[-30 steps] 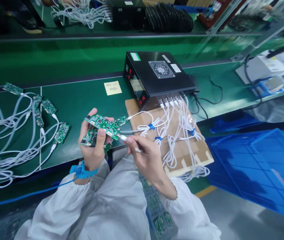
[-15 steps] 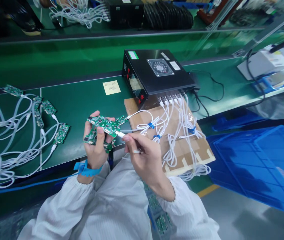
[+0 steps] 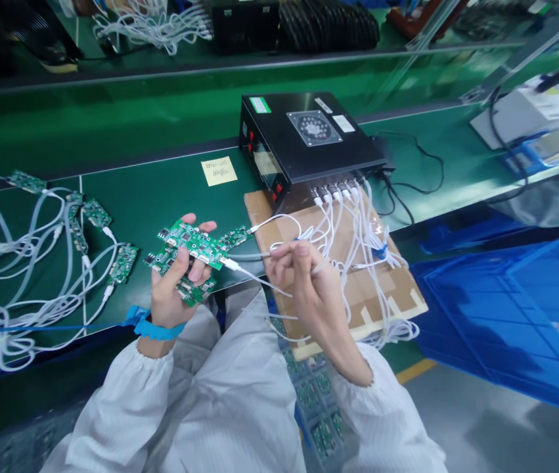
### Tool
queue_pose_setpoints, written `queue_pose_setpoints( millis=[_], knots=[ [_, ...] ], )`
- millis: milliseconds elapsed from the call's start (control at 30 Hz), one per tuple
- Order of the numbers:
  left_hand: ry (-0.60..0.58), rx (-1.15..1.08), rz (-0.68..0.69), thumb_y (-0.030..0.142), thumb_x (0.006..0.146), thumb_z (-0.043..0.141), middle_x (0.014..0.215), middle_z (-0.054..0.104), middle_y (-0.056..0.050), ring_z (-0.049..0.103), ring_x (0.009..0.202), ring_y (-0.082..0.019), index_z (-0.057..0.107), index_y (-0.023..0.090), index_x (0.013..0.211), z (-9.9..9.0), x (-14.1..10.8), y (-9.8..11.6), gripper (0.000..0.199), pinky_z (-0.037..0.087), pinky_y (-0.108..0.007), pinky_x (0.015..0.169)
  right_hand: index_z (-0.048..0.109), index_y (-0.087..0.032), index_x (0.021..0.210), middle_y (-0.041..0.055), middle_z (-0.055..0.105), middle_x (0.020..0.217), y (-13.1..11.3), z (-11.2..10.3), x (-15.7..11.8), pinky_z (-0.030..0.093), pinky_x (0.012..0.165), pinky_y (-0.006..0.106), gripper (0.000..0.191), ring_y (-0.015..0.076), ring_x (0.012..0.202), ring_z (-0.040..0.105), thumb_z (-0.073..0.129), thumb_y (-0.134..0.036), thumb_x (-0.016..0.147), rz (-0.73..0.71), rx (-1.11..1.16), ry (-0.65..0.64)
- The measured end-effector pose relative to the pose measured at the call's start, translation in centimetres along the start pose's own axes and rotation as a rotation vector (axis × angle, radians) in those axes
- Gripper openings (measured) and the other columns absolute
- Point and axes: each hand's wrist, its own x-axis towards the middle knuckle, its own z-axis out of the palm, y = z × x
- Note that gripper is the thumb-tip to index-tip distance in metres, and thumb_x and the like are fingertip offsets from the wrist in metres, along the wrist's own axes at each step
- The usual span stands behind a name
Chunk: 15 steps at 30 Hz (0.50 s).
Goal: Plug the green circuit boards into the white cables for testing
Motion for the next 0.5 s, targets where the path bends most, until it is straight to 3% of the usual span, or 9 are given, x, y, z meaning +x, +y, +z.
queue_pose_setpoints(
  millis=[100, 167, 233, 367, 433, 500],
  knots=[
    [0.01, -0.036, -0.049, 0.043, 0.088, 0.077, 0.117, 0.07, -0.01, 0.038, 0.05, -0.001, 0.069, 0.023, 0.121, -0.2, 0.1, 0.2, 0.04, 0.041, -0.014, 0.044, 0.05, -0.026, 0.089, -0.0102, 0.03, 0.055, -0.6, -0.3, 0.4, 0.023, 0.039, 0.024, 0.049, 0.0093, 0.041, 0.027, 0.051, -0.075, 0.094, 0.092, 0.164, -0.026],
    [0.005, -0.063, -0.065, 0.05, 0.089, 0.074, 0.107, 0.07, -0.009, 0.036, 0.048, -0.002, 0.07, 0.021, 0.118, -0.3, 0.2, 0.3, 0.041, 0.041, -0.014, 0.043, 0.043, -0.028, 0.092, -0.01, 0.029, 0.058, -1.1, -0.4, 0.6, 0.017, 0.04, 0.024, 0.051, 0.0098, 0.043, 0.021, 0.049, -0.079, 0.091, 0.107, 0.27, -0.048],
    [-0.013, -0.115, -0.093, 0.055, 0.089, 0.071, 0.099, 0.069, -0.007, 0.035, 0.047, -0.002, 0.07, 0.02, 0.114, -0.4, 0.3, 0.4, 0.043, 0.04, -0.014, 0.042, 0.041, -0.029, 0.092, -0.0086, 0.034, 0.06, -1.4, -0.4, 0.6, 0.021, 0.042, 0.024, 0.041, 0.0109, 0.045, 0.027, 0.051, -0.069, 0.096, 0.065, 0.275, -0.041],
    [-0.093, -0.181, -0.209, 0.05, 0.087, 0.076, 0.093, 0.066, -0.004, 0.033, 0.046, -0.001, 0.07, 0.021, 0.107, -0.5, 0.4, 0.2, 0.036, 0.037, -0.012, 0.041, 0.059, -0.024, 0.1, -0.0002, 0.06, 0.079, -1.7, 0.1, 0.6, 0.045, 0.057, 0.027, 0.011, 0.0132, 0.064, 0.054, 0.058, -0.035, 0.102, -0.145, -0.063, -0.028],
    [-0.147, -0.161, -0.288, 0.048, 0.086, 0.077, 0.092, 0.065, -0.004, 0.034, 0.047, -0.001, 0.069, 0.02, 0.106, -0.6, 0.4, 0.1, 0.035, 0.036, -0.012, 0.041, 0.068, -0.023, 0.105, 0.0045, 0.069, 0.093, -1.6, 0.4, 0.6, 0.052, 0.069, 0.031, 0.009, 0.0163, 0.08, 0.064, 0.061, -0.027, 0.101, -0.279, -0.191, -0.086],
    [-0.191, -0.131, -0.355, 0.048, 0.086, 0.077, 0.09, 0.064, -0.004, 0.035, 0.047, -0.002, 0.068, 0.02, 0.107, -0.5, 0.2, -0.1, 0.036, 0.036, -0.013, 0.041, 0.072, -0.024, 0.109, 0.0058, 0.072, 0.097, -1.5, 0.7, 0.7, 0.054, 0.072, 0.032, 0.014, 0.0179, 0.086, 0.066, 0.062, -0.023, 0.1, -0.387, -0.237, -0.136]
  ],
)
